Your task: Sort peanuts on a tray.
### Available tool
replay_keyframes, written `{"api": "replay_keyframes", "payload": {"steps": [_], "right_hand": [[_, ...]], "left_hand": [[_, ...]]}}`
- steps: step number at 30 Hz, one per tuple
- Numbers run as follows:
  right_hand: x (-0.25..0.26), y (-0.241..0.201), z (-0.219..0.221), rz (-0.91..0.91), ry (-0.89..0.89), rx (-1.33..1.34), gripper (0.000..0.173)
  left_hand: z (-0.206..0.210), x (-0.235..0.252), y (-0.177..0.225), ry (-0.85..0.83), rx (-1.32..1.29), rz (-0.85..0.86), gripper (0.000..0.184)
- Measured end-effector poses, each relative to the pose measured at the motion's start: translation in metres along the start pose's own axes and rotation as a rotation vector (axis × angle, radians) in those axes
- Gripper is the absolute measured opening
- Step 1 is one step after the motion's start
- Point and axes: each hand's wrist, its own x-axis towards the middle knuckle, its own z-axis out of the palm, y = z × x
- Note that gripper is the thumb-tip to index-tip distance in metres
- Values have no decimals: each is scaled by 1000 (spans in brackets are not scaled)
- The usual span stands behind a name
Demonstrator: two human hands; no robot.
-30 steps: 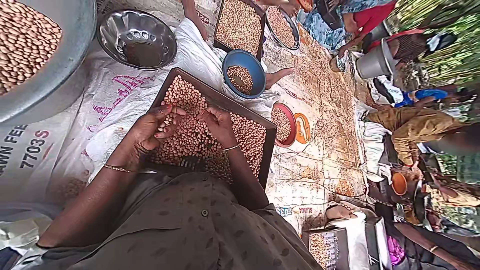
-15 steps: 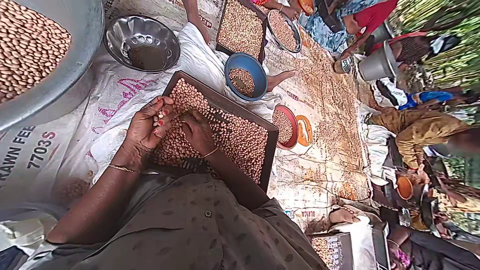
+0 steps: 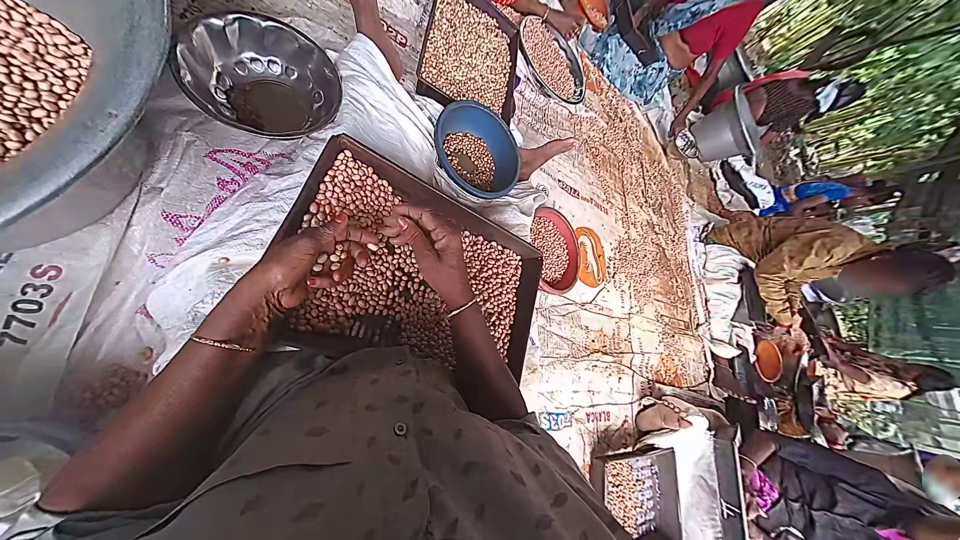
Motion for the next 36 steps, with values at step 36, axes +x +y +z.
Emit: {"api": "replay_keyframes", "payload": {"steps": [36], "right_hand": [[-4, -6, 28, 129, -102, 58, 23]], "left_hand": [[11, -8, 10, 236, 67, 124, 49]]}}
